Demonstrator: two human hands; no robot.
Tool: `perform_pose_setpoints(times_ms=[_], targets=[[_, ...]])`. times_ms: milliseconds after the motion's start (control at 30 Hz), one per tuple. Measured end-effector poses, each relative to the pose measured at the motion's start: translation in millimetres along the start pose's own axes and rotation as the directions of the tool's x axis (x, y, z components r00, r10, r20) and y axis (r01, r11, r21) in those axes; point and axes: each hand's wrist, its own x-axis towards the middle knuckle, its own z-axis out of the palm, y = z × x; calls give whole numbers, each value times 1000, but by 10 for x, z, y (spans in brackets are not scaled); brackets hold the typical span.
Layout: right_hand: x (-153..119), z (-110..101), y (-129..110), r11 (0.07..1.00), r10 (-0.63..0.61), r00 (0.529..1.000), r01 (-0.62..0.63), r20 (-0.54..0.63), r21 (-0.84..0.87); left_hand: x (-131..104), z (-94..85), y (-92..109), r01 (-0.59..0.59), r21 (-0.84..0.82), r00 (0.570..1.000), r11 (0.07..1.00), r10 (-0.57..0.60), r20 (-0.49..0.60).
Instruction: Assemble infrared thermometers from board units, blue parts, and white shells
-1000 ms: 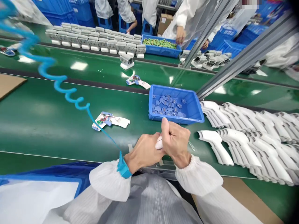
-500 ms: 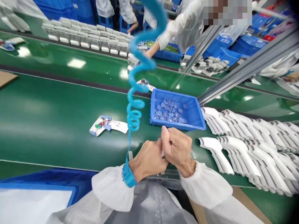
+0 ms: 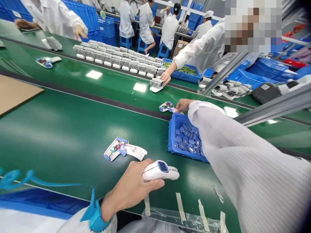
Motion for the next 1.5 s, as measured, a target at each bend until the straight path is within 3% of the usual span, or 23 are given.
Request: perform_pose_setpoints(times_ms=[100, 200, 367, 567, 667, 733, 767, 800, 833, 867, 900, 1000, 1067, 1133, 1233, 1333, 1433, 1500], targets=[[89, 18, 13, 988, 23, 953, 25, 302, -152, -13, -23, -56, -70, -40, 995, 997, 67, -79], [74, 0, -93, 966, 9, 900, 105, 436, -238, -34, -24, -131, -116, -85, 987, 990, 105, -125], [-228, -31, -391, 941, -69, 902, 200, 427, -271, -163, -9, -218, -53, -262, 998, 964, 44, -40], [-676, -112, -611, 957, -118, 918, 207, 379, -205, -298, 53, -237, -60, -376, 998, 925, 66, 4], [-1058, -278, -673, 959, -194, 929, 248, 314, -140, -343, 65, -242, -79, -398, 995, 914, 97, 24], [-1461, -436, -672, 952, -285, 905, 306, 315, -17, -361, 65, -250, -96, -394, 992, 914, 122, 41], [-1699, -514, -654, 929, -370, 845, 325, 385, 178, -363, 71, -251, -106, -387, 989, 916, 136, 52], [-1951, -582, -625, 893, -425, 761, 265, 490, 363, -359, 84, -248, -117, -374, 987, 920, 150, 58], [-2205, -634, -589, 862, -442, 664, 130, 603, 490, -350, 108, -239, -132, -351, 986, 927, 158, 46], [-2450, -666, -549, 841, -423, 553, -55, 718, 538, -335, 145, -223, -154, -310, 987, 938, 162, -1], [-2677, -678, -510, 817, -365, 475, -249, 801, 520, -318, 192, -202, -185, -245, 982, 952, 169, -84], [-3194, -625, -421, 600, -115, 516, -645, 849, 474, -280, 367, -141, -244, 102, 904, 964, 264, -336], [-3400, -569, -381, 419, -74, 531, -751, 844, 510, -279, 464, -148, -271, 343, 863, 900, 385, -328], [-3530, -534, -341, 334, -114, 552, -762, 826, 555, -290, 515, -207, -325, 510, 843, 796, 488, -224], [-3645, -535, -267, 404, -184, 594, -681, 783, 611, -307, 520, -330, -420, 650, 813, 633, 580, -39], [-3701, -564, -197, 503, -245, 598, -594, 763, 628, -315, 492, -377, -473, 699, 817, 537, 563, 120], [-3717, -580, -157, 584, -258, 629, -503, 733, 637, -324, 447, -321, -459, 666, 870, 587, 450, 203], [-3723, -580, -153, 581, -252, 646, -495, 721, 647, -338, 408, -266, -419, 634, 904, 649, 365, 224]])
